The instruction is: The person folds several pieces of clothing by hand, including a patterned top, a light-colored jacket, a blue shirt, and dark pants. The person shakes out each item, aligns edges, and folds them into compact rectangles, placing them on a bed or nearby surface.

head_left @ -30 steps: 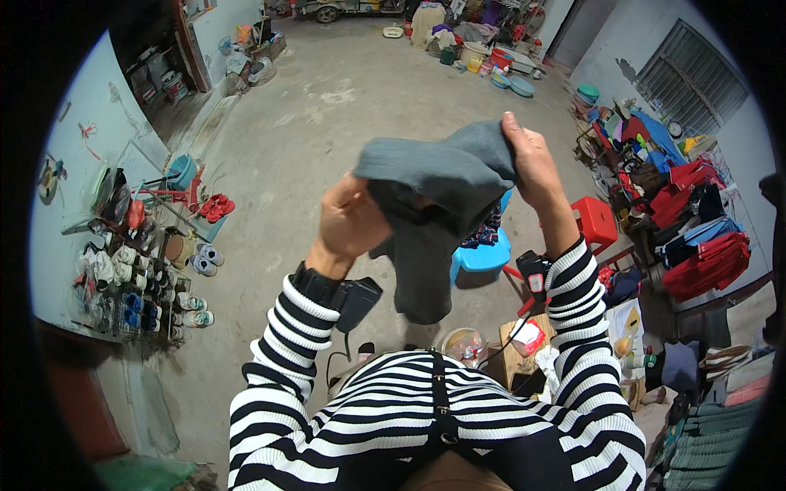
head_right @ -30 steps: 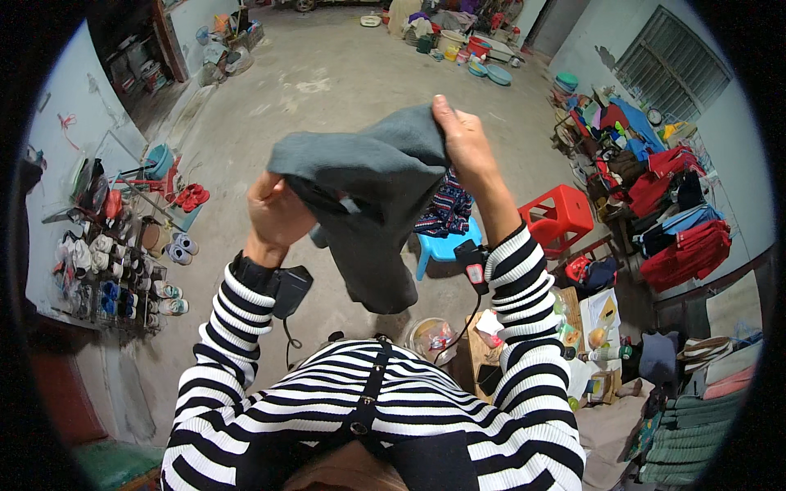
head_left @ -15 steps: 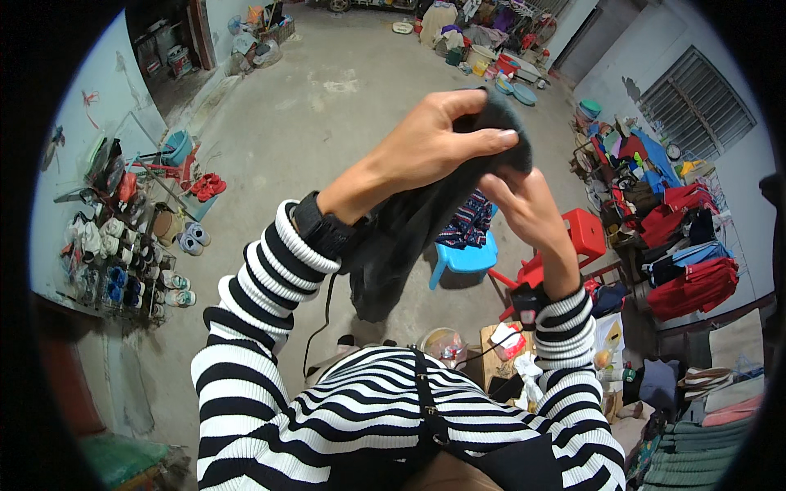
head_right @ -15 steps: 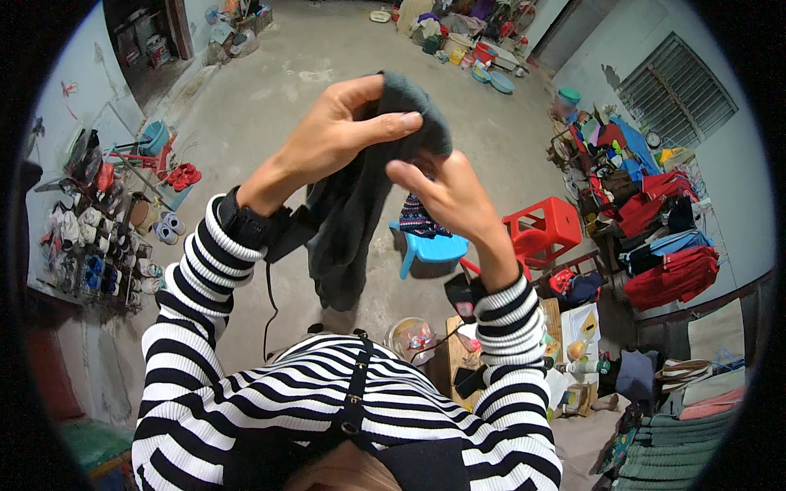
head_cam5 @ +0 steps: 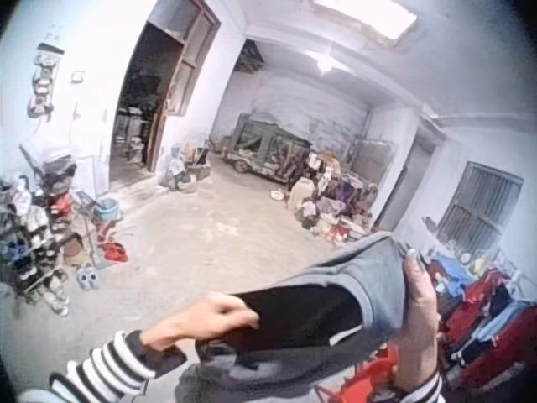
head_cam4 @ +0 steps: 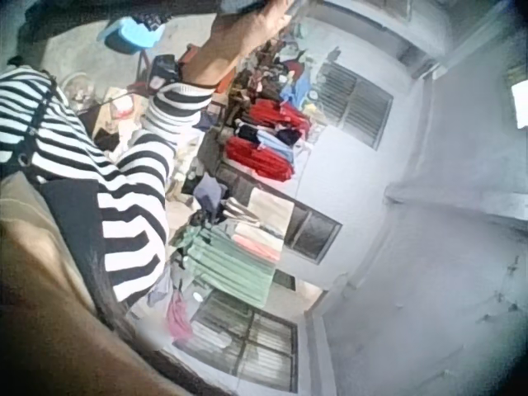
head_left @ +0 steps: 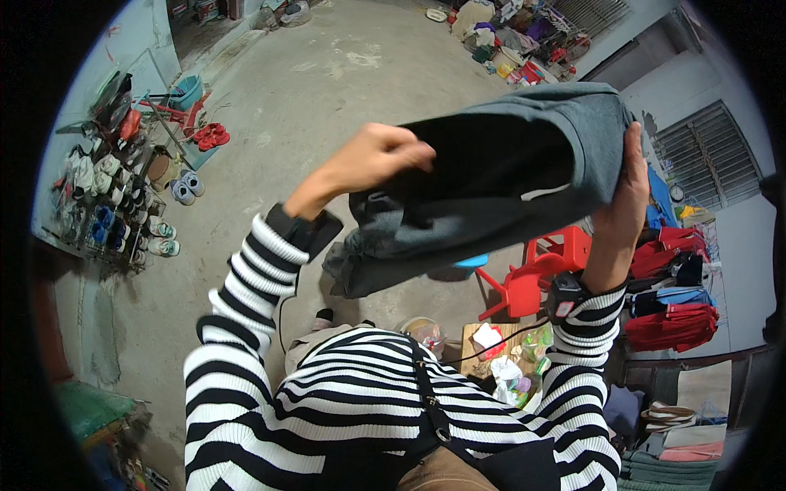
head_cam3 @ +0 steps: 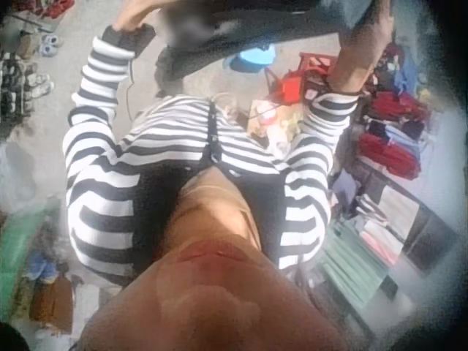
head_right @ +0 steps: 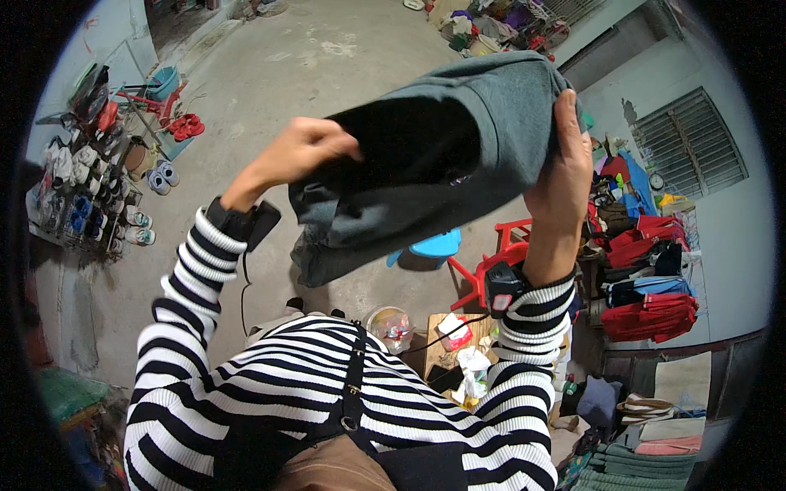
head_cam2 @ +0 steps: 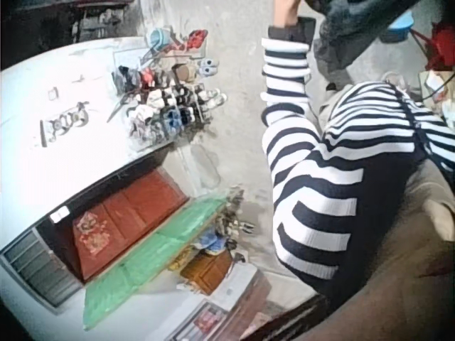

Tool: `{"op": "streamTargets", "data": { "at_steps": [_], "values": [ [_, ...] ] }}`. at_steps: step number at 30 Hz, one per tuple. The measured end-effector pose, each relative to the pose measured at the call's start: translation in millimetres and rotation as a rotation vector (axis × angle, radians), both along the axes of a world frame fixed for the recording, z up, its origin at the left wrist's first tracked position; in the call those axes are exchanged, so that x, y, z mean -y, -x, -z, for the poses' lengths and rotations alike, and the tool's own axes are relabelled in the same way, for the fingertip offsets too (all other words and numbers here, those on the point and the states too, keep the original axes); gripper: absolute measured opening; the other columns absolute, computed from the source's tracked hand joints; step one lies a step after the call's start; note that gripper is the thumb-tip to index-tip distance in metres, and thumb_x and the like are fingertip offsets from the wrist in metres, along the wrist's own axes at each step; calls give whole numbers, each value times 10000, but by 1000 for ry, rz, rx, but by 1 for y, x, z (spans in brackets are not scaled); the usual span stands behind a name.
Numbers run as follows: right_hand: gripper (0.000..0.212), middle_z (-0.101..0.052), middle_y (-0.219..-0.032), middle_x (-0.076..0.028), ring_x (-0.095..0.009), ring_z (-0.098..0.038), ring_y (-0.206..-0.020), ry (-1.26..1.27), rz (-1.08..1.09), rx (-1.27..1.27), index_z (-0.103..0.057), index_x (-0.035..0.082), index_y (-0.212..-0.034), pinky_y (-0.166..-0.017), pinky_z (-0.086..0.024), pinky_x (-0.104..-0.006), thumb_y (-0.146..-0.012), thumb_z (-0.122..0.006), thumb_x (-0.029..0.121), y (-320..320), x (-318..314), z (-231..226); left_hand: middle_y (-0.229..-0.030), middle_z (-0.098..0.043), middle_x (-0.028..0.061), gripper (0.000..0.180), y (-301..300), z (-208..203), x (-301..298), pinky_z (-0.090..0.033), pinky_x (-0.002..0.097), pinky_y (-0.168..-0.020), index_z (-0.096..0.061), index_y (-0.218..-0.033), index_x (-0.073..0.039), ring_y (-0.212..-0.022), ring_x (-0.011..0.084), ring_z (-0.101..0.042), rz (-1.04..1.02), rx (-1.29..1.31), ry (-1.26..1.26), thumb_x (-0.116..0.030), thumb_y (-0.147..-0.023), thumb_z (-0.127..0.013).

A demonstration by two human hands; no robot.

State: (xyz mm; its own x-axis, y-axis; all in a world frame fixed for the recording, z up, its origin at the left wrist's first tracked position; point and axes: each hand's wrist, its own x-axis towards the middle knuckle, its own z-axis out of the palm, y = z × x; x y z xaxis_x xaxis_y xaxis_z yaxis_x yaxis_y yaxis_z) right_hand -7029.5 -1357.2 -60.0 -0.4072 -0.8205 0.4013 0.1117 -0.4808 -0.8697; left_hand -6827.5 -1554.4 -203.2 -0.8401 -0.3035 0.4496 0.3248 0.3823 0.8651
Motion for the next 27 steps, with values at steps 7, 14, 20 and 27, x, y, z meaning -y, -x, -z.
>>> {"op": "streamTargets", "data": {
  "at_steps": [7, 14, 20, 27],
  "values": [
    [401, -634, -1047, -164, -207, -678, -769, -25, -10, 44, -524, -21, -1187, -572, -590, -282, -982, -399, 300, -26, 14, -8, -884, -639, 43, 159, -62, 103, 17, -527, 326, -761, -591, -953, -84, -838, 128, -623, -318, 145, -794, -234, -913, -559],
    [393, -653, -998, -158, -205, -680, -766, -14, 84, 92, -522, -22, -1191, -584, -590, -281, -987, -383, 282, -37, 31, -14, -1025, -632, 61, 231, -13, 112, -43, -547, 339, -751, -569, -1104, -51, -894, 178, -634, 296, 106, -1105, -39, -876, -529],
    [414, -630, -1073, -166, -218, -663, -901, 3, 63, 77, -509, -36, -1208, -727, -582, -310, -996, -350, 281, -1, 15, -10, -1174, -561, 91, 415, -32, 90, -38, -517, 371, -819, -457, -1244, -36, -1014, 178, -584, 712, -101, -1185, -324, -946, -477],
    [407, -626, -1088, -145, -220, -640, -941, -23, 16, 7, -524, -17, -1185, -807, -532, -328, -991, -372, 306, 21, 5, -9, -728, -516, 5, 216, -12, 76, -52, -452, 288, -633, -569, -902, -45, -730, 104, -517, -163, 272, -181, -8, -698, -631]
  ]
}}
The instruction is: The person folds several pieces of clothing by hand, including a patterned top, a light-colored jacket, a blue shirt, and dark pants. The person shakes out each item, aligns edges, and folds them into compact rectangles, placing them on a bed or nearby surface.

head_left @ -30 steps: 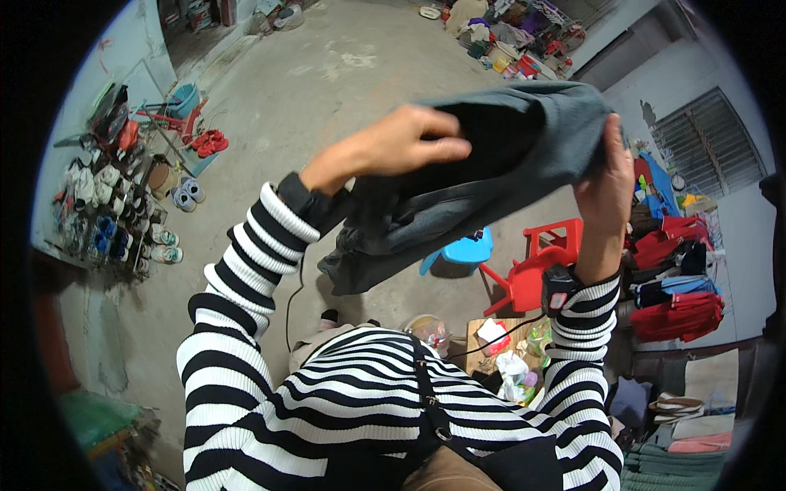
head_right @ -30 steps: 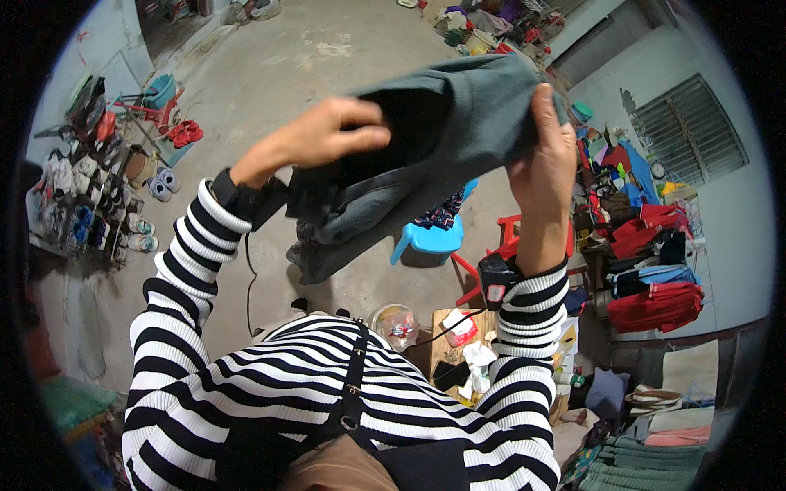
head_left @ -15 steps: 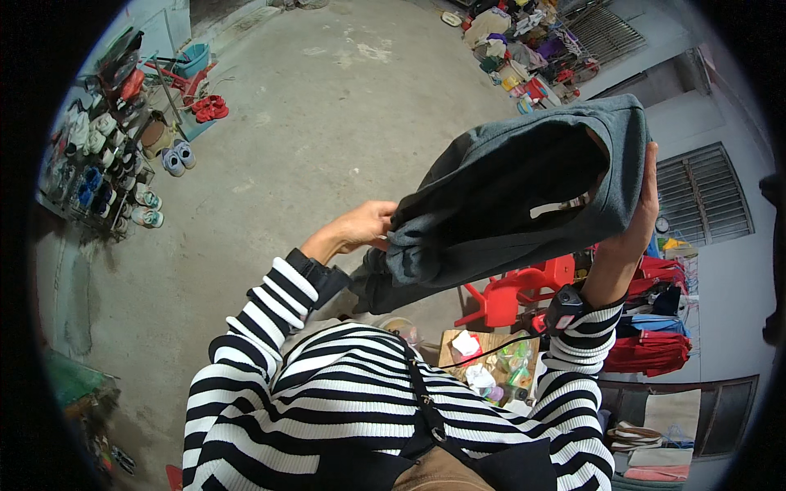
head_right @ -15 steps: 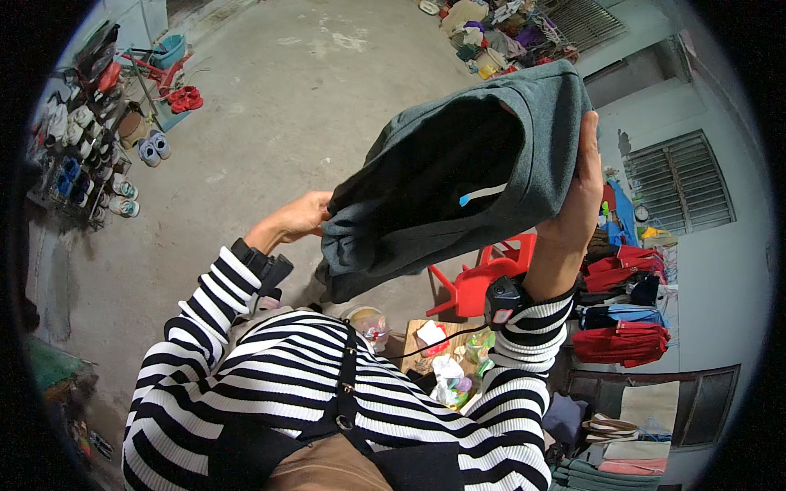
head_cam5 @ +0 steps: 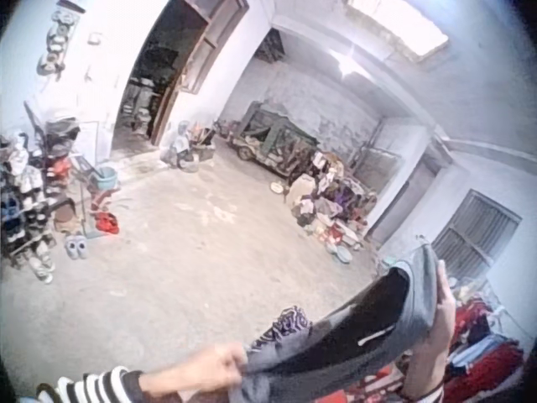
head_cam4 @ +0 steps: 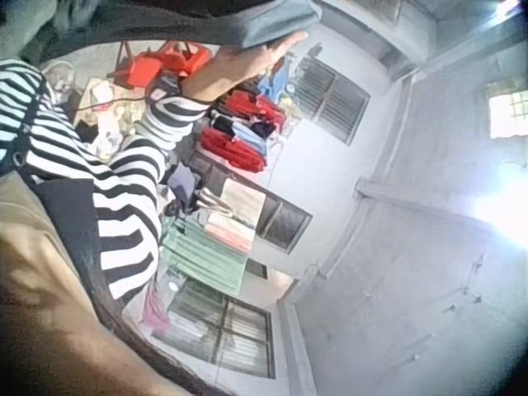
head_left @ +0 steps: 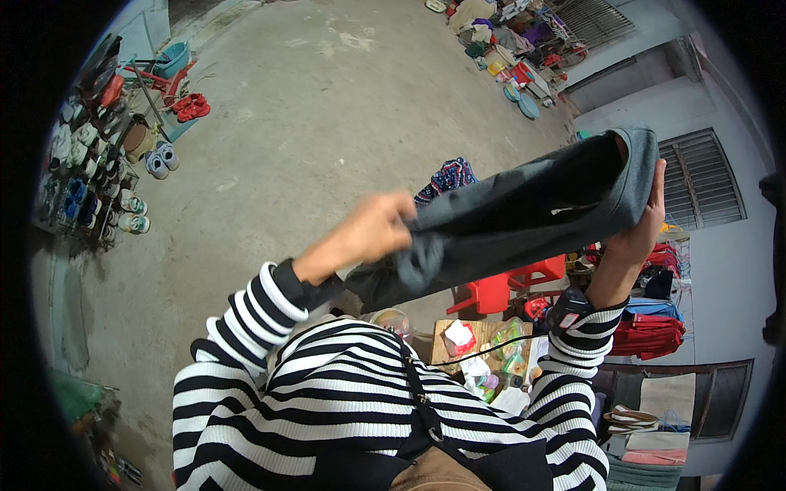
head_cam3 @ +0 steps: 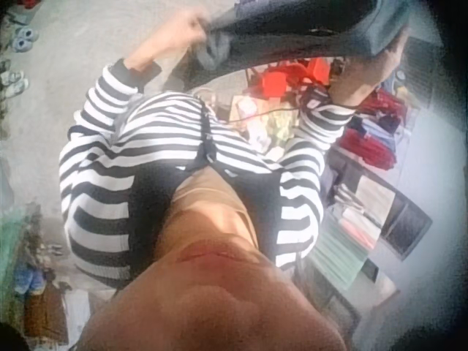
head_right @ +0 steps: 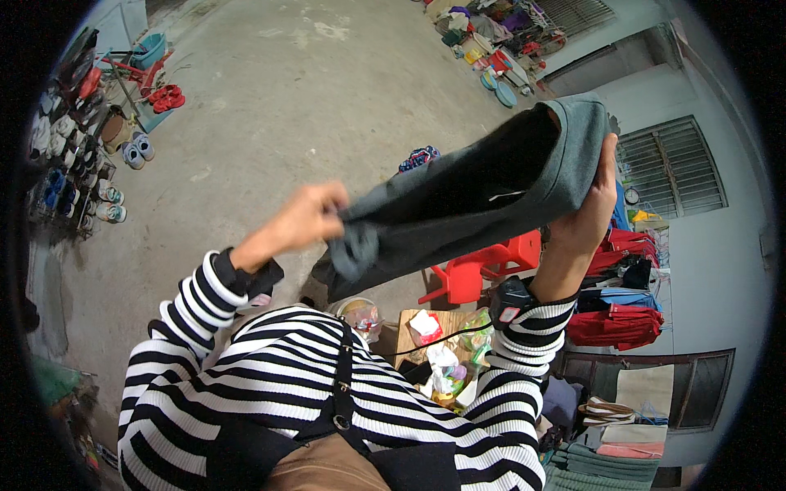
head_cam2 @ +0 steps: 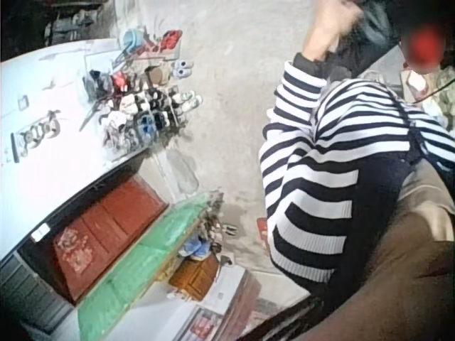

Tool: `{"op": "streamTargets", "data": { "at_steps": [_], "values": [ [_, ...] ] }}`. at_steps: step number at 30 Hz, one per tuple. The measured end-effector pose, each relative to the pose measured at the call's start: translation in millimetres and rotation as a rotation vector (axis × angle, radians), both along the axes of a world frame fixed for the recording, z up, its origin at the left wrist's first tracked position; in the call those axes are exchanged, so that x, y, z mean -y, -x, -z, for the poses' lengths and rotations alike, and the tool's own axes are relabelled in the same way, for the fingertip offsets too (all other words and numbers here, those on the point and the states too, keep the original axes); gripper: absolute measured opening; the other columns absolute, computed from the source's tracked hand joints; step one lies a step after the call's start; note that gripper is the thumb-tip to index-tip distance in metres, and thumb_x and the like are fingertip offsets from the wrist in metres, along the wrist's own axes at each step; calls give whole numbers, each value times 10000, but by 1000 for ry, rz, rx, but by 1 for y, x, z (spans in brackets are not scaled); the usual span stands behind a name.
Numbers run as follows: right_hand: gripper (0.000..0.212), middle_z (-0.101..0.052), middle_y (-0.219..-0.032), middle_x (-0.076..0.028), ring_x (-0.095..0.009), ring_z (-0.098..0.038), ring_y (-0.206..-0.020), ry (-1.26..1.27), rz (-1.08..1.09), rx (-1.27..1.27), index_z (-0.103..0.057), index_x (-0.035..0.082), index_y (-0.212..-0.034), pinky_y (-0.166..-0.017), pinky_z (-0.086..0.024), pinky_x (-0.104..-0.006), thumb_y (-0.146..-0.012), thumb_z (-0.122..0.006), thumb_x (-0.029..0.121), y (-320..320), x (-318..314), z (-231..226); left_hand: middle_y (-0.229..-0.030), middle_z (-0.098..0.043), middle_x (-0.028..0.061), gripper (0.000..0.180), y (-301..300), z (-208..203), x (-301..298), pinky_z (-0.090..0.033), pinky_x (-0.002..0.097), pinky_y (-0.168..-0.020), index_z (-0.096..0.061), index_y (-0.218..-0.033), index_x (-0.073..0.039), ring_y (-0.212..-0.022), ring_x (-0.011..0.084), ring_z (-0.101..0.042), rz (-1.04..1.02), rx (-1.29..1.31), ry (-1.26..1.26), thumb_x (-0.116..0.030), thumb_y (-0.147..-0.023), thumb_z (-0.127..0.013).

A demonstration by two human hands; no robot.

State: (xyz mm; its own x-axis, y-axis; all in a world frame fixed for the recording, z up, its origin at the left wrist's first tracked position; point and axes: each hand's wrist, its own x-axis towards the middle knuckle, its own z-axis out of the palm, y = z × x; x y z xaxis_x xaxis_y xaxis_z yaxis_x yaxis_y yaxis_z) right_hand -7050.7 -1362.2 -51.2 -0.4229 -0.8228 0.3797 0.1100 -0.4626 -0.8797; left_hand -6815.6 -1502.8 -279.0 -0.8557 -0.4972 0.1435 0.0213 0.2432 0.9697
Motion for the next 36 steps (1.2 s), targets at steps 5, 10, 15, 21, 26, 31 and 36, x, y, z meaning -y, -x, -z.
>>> {"op": "streamTargets", "data": {
  "at_steps": [5, 10, 15, 21, 26, 31, 36],
  "values": [
    [450, -565, -1199, -136, -220, -581, -1051, -260, 139, -14, -480, -9, -1250, -898, -462, -349, -973, -421, 342, -9, -6, 8, -694, -591, 176, 203, -45, -52, 136, -461, 396, -579, -491, -920, -30, -618, 263, -597, -1068, 12, 365, -15, -720, -520],
    [453, -546, -1233, -109, -225, -554, -1094, -234, 107, 22, -459, 0, -1271, -927, -437, -355, -982, -396, 342, -2, 1, 21, -701, -575, 120, 378, -43, -58, 152, -466, 362, -521, -456, -1133, -58, -642, 208, -590, -852, 154, 609, -34, -757, -434],
    [443, -565, -1208, -108, -227, -568, -1080, -124, 24, 64, -487, 3, -1245, -916, -449, -364, -982, -392, 348, -3, 4, 10, -1079, -541, 149, 413, -49, -48, 132, -504, 389, -810, -385, -1267, -79, -898, 216, -578, -299, 168, -101, -113, -859, -432],
    [412, -580, -1185, -135, -218, -587, -1053, 47, -227, 22, -500, -19, -1236, -911, -471, -350, -986, -399, 293, -16, 14, -2, -1252, -501, 166, 671, -45, 4, 90, -447, 435, -959, -265, -1383, -8, -1119, 244, -540, 400, -422, -831, -434, -916, -489],
    [414, -574, -1192, -143, -223, -588, -1053, 55, -295, 17, -489, -27, -1244, -912, -478, -356, -991, -387, 284, -14, 20, -3, -1127, -597, 166, 412, -20, 66, 54, -560, 357, -813, -495, -1168, 31, -966, 224, -633, 81, -423, -1461, -317, -976, -389],
    [422, -574, -1191, -147, -229, -586, -1059, 27, -232, 62, -497, -31, -1228, -910, -479, -358, -993, -376, 298, -17, 20, 1, -1068, -624, 122, 254, 1, 62, 1, -582, 362, -753, -542, -1111, 14, -927, 208, -646, 299, -201, -1467, -146, -915, -534],
    [425, -592, -1160, -147, -228, -596, -1043, 24, -239, 48, -504, -32, -1216, -896, -488, -358, -993, -373, 305, -21, 21, 1, -1114, -602, 123, 356, 0, 50, -1, -570, 352, -754, -466, -1229, -1, -943, 216, -639, 426, 75, -1251, -193, -933, -510]
  ]
}}
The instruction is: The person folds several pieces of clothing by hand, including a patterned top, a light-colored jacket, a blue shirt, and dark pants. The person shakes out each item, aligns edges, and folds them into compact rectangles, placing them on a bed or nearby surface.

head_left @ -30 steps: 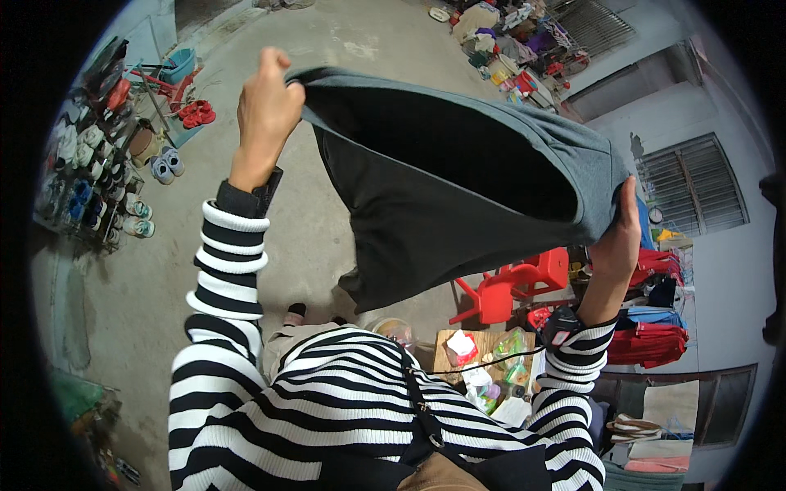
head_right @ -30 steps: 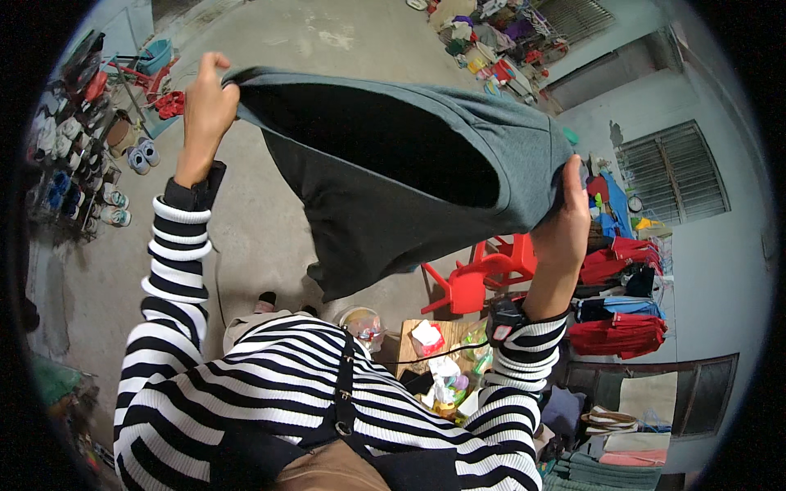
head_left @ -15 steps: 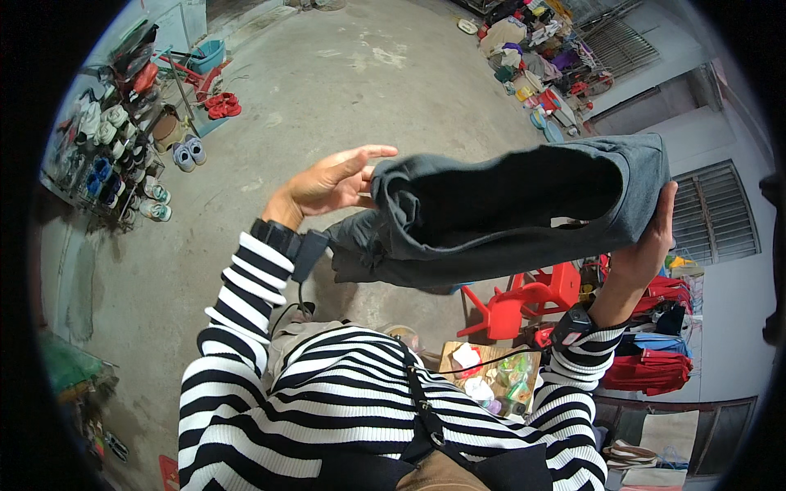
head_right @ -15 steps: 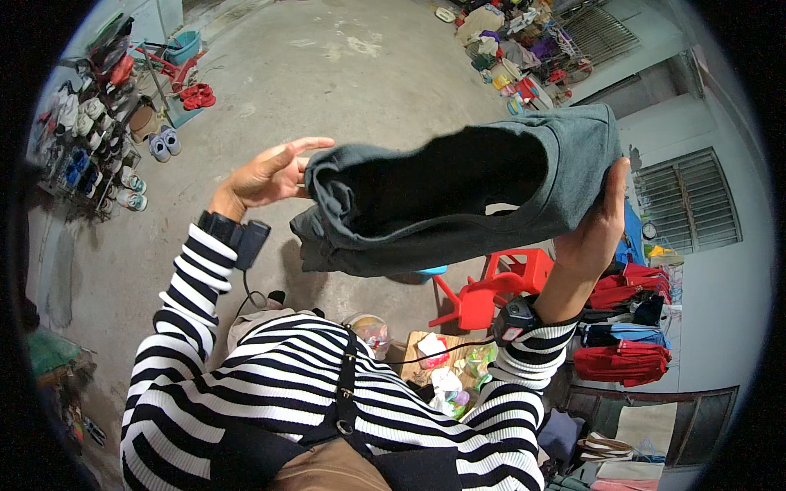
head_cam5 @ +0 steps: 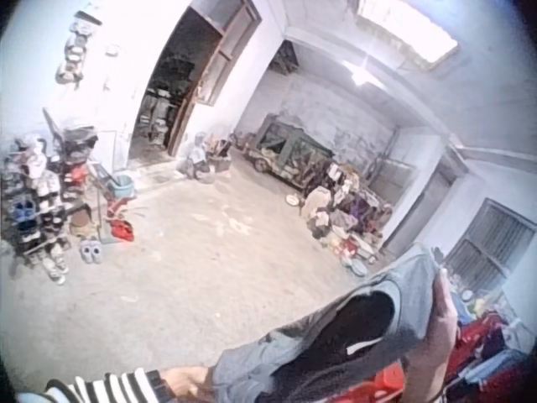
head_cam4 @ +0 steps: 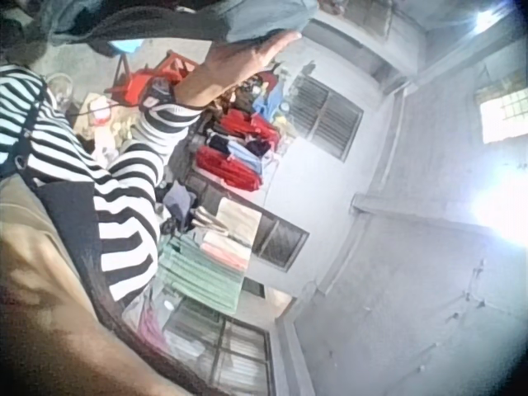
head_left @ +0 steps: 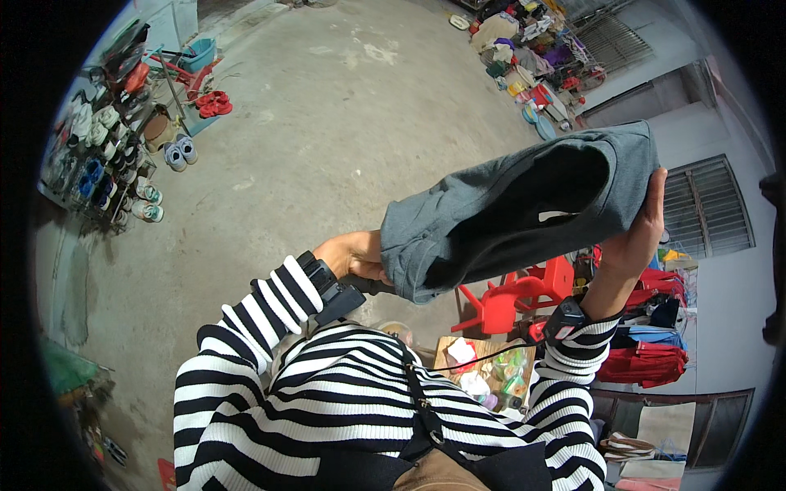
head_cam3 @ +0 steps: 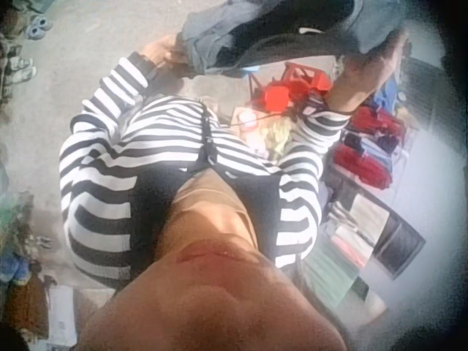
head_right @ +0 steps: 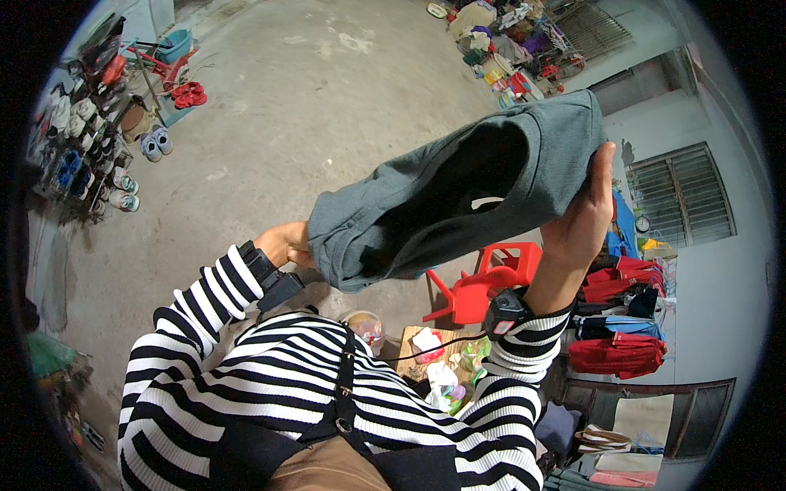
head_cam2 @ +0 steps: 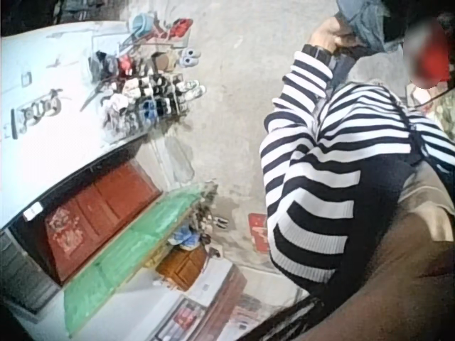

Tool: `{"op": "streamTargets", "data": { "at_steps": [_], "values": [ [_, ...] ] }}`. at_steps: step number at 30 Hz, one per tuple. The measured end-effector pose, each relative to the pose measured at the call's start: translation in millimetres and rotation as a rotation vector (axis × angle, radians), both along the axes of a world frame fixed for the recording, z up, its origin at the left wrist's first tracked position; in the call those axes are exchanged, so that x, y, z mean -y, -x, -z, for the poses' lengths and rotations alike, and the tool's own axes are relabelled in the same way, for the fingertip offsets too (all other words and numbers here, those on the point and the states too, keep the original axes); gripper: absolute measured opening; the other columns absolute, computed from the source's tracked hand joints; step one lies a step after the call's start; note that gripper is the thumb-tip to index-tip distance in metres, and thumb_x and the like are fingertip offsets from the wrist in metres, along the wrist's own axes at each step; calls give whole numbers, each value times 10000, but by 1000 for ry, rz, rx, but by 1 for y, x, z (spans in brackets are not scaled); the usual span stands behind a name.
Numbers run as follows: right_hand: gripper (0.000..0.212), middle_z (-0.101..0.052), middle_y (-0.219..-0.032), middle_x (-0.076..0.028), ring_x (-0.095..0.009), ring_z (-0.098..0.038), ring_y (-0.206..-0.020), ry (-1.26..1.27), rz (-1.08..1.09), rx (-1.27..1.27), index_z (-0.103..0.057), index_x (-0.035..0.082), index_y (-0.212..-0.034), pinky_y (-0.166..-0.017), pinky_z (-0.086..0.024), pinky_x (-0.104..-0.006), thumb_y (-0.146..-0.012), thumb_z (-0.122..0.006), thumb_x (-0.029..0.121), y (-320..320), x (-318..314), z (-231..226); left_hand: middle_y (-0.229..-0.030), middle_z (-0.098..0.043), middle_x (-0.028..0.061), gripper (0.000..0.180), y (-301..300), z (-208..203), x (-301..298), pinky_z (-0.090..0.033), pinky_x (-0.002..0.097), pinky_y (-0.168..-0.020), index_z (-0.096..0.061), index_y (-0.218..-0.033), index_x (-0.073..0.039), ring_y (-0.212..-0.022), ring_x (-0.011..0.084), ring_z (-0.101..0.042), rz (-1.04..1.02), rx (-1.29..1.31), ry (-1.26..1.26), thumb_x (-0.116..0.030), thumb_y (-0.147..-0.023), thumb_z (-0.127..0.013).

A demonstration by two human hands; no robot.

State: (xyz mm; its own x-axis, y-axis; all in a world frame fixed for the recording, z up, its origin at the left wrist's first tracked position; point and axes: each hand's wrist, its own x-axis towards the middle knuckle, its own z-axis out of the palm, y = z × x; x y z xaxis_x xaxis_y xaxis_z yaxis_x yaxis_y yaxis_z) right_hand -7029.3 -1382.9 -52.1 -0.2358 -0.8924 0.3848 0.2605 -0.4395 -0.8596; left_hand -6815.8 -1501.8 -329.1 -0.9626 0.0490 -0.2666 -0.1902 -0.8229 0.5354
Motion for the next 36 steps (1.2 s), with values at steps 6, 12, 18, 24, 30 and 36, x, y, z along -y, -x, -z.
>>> {"op": "streamTargets", "data": {
  "at_steps": [6, 12, 18, 24, 30, 36],
  "values": [
    [407, -604, -1139, -137, -232, -608, -1007, -84, 79, -19, -518, -22, -1201, -885, -494, -360, -987, -392, 300, 21, -20, -3, -1077, -612, 49, 350, -9, -23, 24, -540, 268, -670, -520, -1175, -34, -839, 157, -623, -451, -552, 539, -210, -879, -584],
    [400, -625, -1116, -119, -242, -606, -1013, -305, 185, 33, -558, 1, -1155, -902, -469, -382, -980, -393, 321, 111, -59, 5, -606, -473, -62, 192, -78, -103, 134, -165, 151, -314, -529, -777, -132, -373, 1, -256, -676, 90, 344, -237, -848, -673],
    [329, -659, -1000, -57, -167, -642, -872, -473, 344, -175, -589, 29, -1060, -749, -521, -326, -957, -470, 317, 135, -48, 16, -646, -410, -99, 262, -93, -176, 203, -255, 153, -453, -538, -781, -153, -547, -12, -367, -858, 150, 1093, -375, -842, -662],
    [348, -653, -948, -50, -148, -636, -832, -498, 426, -195, -582, 42, -1043, -791, -524, -348, -948, -485, 362, 147, -48, 17, -605, -311, -111, 253, -70, -217, 187, -212, 173, -450, -520, -786, -156, -486, -2, -299, -812, 216, 1361, -371, -888, -604],
    [343, -656, -981, -61, -168, -627, -880, -381, 386, -132, -589, 38, -1059, -803, -504, -359, -962, -458, 340, 151, -46, 23, -613, -350, -81, 239, -77, -253, 183, -276, 181, -489, -580, -869, -107, -527, 18, -334, -828, -284, 1266, -342, -912, -573],
    [395, -618, -1120, -140, -240, -596, -1033, -137, 379, -98, -529, -17, -1174, -918, -464, -389, -970, -430, 307, 141, -55, -18, -644, -396, -51, 219, -73, -280, 151, -370, 167, -513, -573, -864, -76, -570, 21, -428, -742, -159, 1684, -290, -906, -587]
  ]
}}
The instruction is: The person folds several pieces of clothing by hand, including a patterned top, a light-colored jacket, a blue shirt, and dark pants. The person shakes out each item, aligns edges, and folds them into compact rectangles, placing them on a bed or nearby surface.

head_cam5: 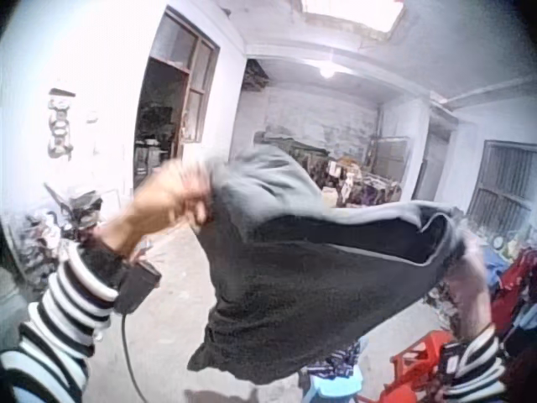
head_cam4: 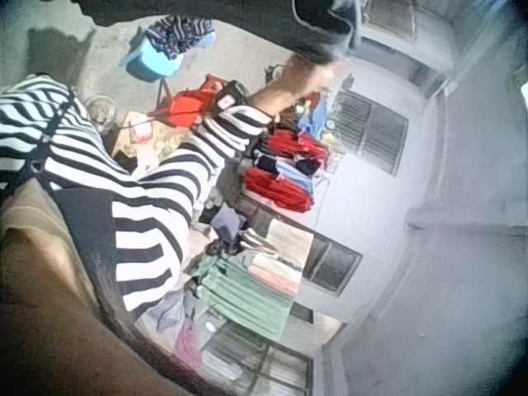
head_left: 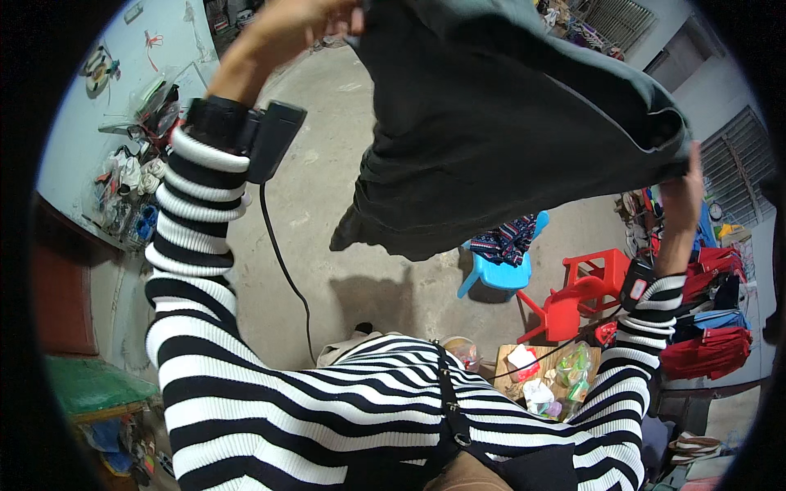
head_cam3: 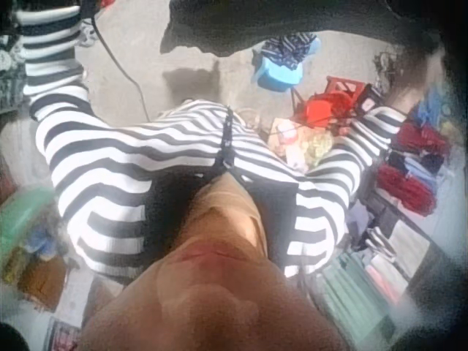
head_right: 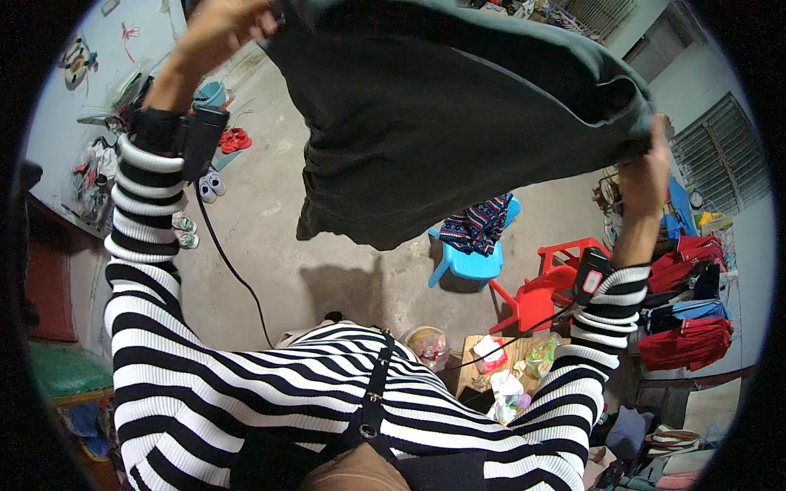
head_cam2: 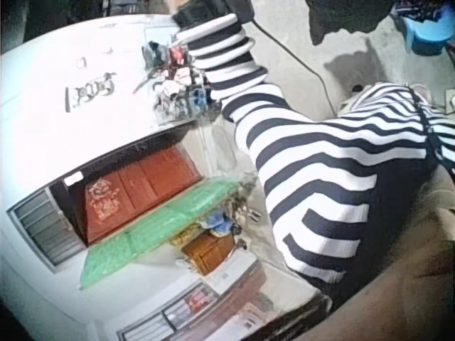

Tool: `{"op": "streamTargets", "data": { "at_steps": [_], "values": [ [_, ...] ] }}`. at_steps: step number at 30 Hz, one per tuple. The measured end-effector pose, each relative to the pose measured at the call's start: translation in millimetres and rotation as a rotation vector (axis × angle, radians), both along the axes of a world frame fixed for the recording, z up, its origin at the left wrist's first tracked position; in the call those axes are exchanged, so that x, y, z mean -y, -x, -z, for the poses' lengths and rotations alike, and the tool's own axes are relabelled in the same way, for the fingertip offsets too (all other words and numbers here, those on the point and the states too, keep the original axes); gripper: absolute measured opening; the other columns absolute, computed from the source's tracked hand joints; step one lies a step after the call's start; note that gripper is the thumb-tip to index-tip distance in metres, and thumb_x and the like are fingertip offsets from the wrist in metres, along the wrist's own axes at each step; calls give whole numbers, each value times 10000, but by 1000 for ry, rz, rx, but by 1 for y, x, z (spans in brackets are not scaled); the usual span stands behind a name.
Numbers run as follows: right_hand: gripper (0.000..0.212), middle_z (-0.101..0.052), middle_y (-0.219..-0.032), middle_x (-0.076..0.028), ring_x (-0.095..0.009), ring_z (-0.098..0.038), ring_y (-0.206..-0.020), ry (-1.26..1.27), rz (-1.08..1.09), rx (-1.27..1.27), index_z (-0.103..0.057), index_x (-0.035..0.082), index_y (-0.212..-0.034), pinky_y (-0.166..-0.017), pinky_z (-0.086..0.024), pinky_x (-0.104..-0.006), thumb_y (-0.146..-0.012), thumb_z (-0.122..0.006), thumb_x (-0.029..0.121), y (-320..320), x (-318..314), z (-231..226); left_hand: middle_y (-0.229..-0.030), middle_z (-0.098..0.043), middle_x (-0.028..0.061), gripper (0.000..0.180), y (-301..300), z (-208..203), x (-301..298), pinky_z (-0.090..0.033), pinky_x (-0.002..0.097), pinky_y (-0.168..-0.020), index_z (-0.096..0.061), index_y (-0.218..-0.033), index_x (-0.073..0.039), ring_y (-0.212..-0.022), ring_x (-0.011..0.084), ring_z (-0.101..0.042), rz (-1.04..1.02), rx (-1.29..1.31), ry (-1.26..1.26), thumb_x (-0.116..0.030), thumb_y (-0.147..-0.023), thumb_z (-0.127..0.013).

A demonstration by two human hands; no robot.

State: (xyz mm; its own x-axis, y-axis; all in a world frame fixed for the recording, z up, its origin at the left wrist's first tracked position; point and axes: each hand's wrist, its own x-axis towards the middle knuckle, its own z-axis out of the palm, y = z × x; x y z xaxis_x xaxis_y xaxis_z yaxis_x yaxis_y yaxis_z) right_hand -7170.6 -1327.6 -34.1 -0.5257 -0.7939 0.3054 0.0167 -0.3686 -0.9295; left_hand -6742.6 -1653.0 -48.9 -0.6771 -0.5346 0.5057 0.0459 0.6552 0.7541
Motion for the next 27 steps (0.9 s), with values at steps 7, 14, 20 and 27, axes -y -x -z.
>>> {"op": "streamTargets", "data": {
  "at_steps": [7, 14, 20, 27],
  "values": [
    [370, -651, -1034, -102, -227, -638, -928, -160, -71, 191, -576, 29, -1109, -837, -510, -348, -969, -427, 337, 37, -6, 58, -521, -365, -98, 252, -10, 57, 41, -213, 171, -400, -540, -719, -131, -424, 6, -298, -34, -258, -663, -305, -865, -650],
    [339, -661, -1027, -108, -224, -637, -950, -80, -93, 372, -612, 34, -1018, -852, -520, -367, -943, -486, 341, 32, -6, 51, -531, -465, -44, 158, 1, 81, 67, -281, 142, -380, -590, -761, -82, -403, 12, -350, 116, -601, -1082, -174, -826, -700],
    [386, -639, -1088, -139, -257, -623, -987, -26, -131, 263, -591, 10, -1076, -887, -495, -404, -963, -438, 347, -2, -24, 29, -567, -473, -52, 123, 29, 87, 92, -356, 143, -409, -633, -864, -55, -442, 23, -415, 199, -663, -1021, -173, -853, -665],
    [424, -536, -1260, -157, -257, -504, -1174, 34, -217, 237, -505, -23, -1220, -1041, -343, -417, -982, -396, 311, -40, -54, 17, -1100, -626, 129, 276, 73, 89, 160, -534, 277, -814, -561, -1136, -33, -1026, 229, -614, 519, -642, -978, 3, -862, -554]
  ]
}}
